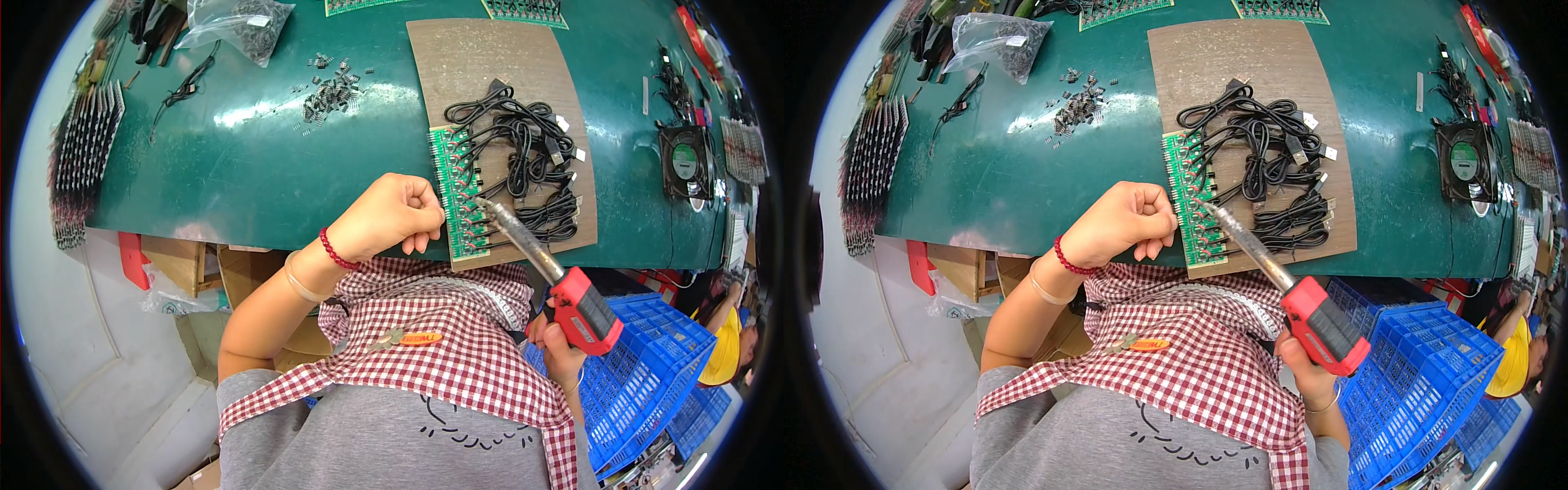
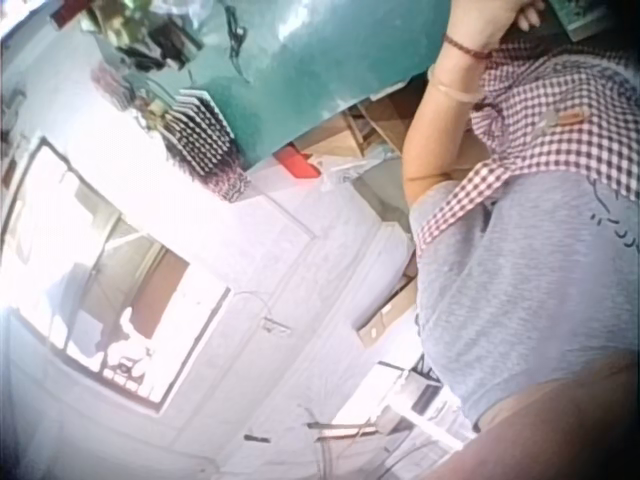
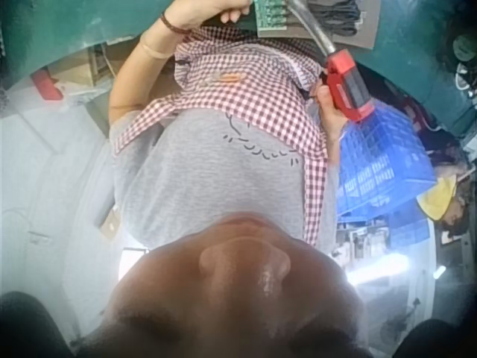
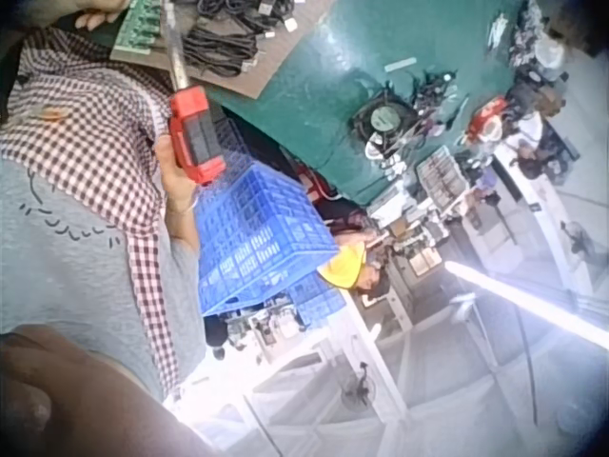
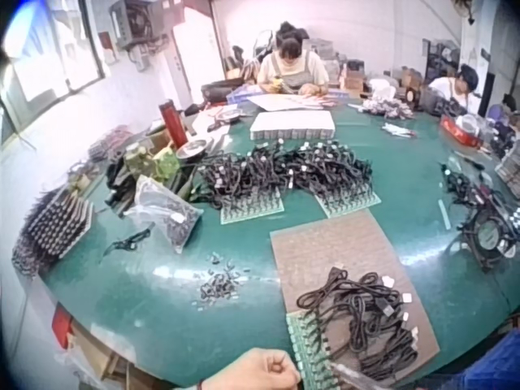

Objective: The person solders small components onto circuit boards using a soldering iron, places completed boards into a cardboard box below the workbench, and retrieves new boards from the table to solder more components.

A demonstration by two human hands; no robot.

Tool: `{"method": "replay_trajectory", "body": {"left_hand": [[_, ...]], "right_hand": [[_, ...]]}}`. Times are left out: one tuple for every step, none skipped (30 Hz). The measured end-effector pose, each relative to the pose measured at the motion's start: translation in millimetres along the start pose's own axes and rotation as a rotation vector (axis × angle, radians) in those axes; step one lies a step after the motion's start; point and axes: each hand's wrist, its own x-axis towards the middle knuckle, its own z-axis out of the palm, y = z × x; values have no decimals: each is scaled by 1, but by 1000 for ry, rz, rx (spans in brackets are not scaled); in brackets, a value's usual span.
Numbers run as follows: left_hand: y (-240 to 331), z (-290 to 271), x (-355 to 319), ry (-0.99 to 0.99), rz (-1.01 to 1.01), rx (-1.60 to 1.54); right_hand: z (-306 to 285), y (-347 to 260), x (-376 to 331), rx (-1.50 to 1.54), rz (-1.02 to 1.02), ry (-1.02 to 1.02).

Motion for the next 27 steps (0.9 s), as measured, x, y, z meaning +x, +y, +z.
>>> {"method": "replay_trajectory", "body": {"left_hand": [[0, 0, 0, 4, -14, -1], [1, 0, 0, 3, -13, -1], [1, 0, 0, 2, -12, 3], [0, 0, 0, 4, -10, 7], [0, 0, 0, 4, -9, 7], [0, 0, 0, 4, -8, 8], [-1, 0, -1, 6, -9, 7], [-1, 0, -1, 7, -9, 5], [-1, -1, 0, 4, -3, 2], [-1, -1, 0, -1, 5, 0], [-1, 0, 0, 0, 6, -1], [0, 0, 0, 3, -7, 15], [0, 0, 0, 5, -21, 31], [0, 0, 0, 5, -20, 31], [0, 0, 0, 2, -20, 33], [0, -1, 0, 0, -20, 34], [0, -1, 0, -1, -20, 34], [0, -1, 0, -2, -21, 35], [0, -1, 0, -3, -23, 36], [1, -1, 0, -3, -22, 35], [1, -1, 1, -3, -21, 40], [1, -1, 0, -2, -21, 45], [2, -1, 0, -2, -20, 43], [2, -1, 0, 0, -24, 40], [3, -1, 0, 3, -29, 39], [3, 0, 0, 4, -29, 40], [3, 0, 0, 8, -34, 37]], "right_hand": [[-3, 3, -2, -15, 26, -44], [-4, 6, -5, -15, 26, -42], [-5, 8, -7, -92, 37, -46], [-5, 9, -8, -168, 47, -51], [-2, 6, -7, -66, 134, 30], [-3, 9, -8, -65, 133, 30], [-3, 12, -8, -107, 133, 18], [-3, 14, -8, -148, 133, 6], [-3, 13, -7, -149, 134, 3], [-2, 13, -7, -140, 134, 5], [-1, 12, -6, -131, 134, 7], [1, 11, -6, -132, 134, 6], [4, 8, -5, -117, 141, 32], [5, 6, -4, -103, 149, 57], [6, 6, -4, -103, 149, 57], [6, 5, -4, -116, 162, 55], [6, 5, -4, -128, 175, 53], [5, 6, -4, -128, 175, 53], [3, 7, -5, -167, 173, 30], [2, 9, -5, -205, 171, 7], [1, 9, -6, -206, 171, 7], [1, 10, -6, -218, 160, -6], [0, 9, -6, -230, 148, -19], [1, 7, -6, -232, 149, -20], [1, 4, -6, -243, 154, -32], [0, 3, -7, -255, 160, -45], [0, 2, -7, -255, 160, -45]]}}
